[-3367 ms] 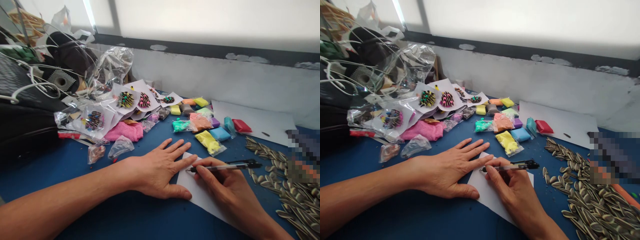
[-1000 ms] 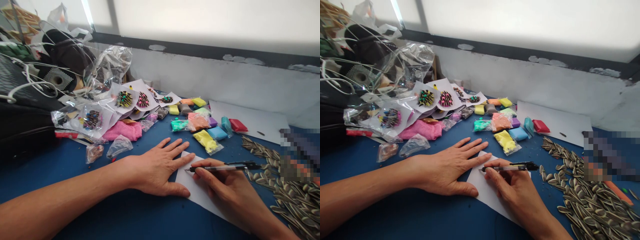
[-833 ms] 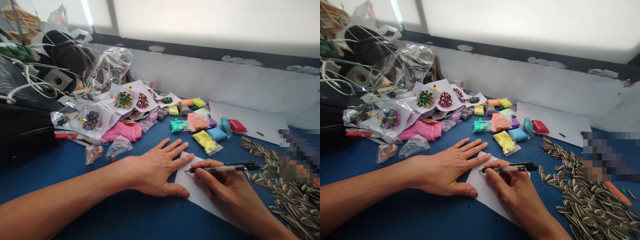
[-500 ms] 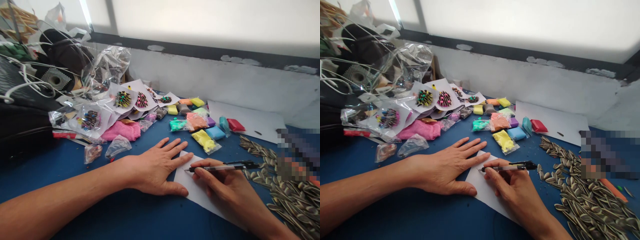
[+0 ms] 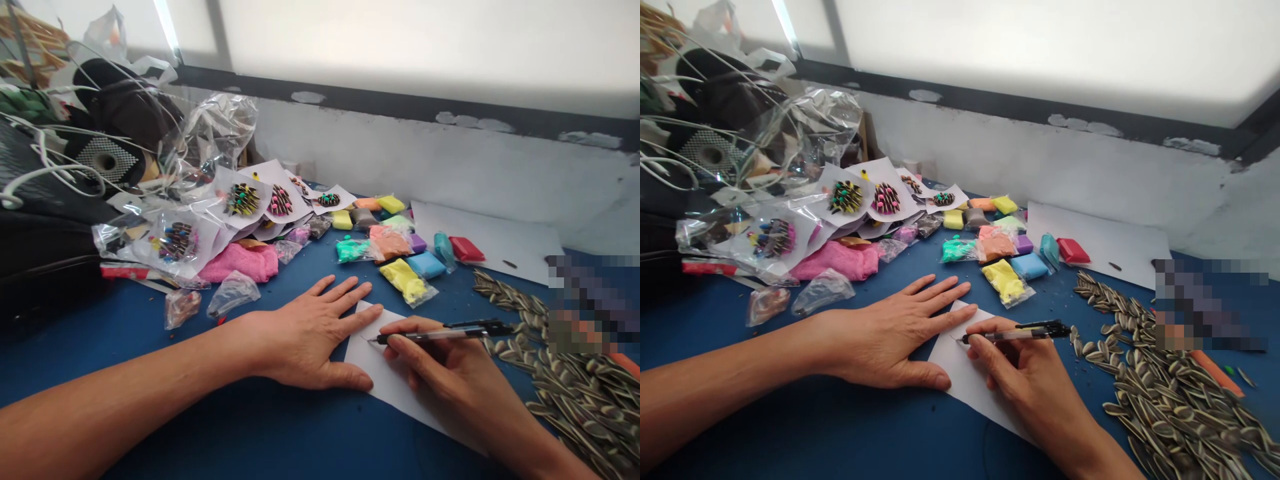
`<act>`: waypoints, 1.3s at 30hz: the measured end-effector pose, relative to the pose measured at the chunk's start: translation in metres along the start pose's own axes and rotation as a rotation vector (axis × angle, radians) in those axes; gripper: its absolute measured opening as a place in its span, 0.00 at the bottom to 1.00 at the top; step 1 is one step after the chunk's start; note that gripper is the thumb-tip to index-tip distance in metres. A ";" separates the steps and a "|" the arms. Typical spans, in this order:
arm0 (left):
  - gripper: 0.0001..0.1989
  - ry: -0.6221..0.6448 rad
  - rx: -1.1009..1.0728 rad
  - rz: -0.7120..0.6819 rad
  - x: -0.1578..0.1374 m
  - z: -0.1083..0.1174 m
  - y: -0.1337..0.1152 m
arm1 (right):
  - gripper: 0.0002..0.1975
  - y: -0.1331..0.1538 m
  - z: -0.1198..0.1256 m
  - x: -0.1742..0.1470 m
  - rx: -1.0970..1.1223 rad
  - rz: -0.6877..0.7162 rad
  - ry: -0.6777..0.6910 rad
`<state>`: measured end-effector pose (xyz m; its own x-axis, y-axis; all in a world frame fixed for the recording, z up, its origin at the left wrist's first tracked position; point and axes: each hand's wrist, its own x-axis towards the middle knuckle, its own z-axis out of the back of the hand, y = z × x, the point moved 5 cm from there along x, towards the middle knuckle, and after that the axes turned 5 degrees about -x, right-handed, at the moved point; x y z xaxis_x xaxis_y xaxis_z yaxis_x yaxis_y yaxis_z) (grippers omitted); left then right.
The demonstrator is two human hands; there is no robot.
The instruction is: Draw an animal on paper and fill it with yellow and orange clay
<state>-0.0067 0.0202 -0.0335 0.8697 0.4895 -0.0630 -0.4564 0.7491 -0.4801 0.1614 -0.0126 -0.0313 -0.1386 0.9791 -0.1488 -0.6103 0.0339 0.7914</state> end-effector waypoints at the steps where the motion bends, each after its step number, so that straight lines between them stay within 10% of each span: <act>1: 0.43 -0.001 -0.001 -0.002 0.000 0.000 0.000 | 0.14 0.000 0.000 0.000 0.002 0.002 0.003; 39: 0.43 -0.003 0.004 0.002 0.001 0.001 -0.001 | 0.17 -0.001 0.005 -0.009 -0.028 -0.025 -0.040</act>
<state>-0.0052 0.0201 -0.0321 0.8683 0.4922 -0.0617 -0.4589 0.7498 -0.4767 0.1674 -0.0200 -0.0276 -0.0918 0.9853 -0.1440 -0.6347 0.0535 0.7709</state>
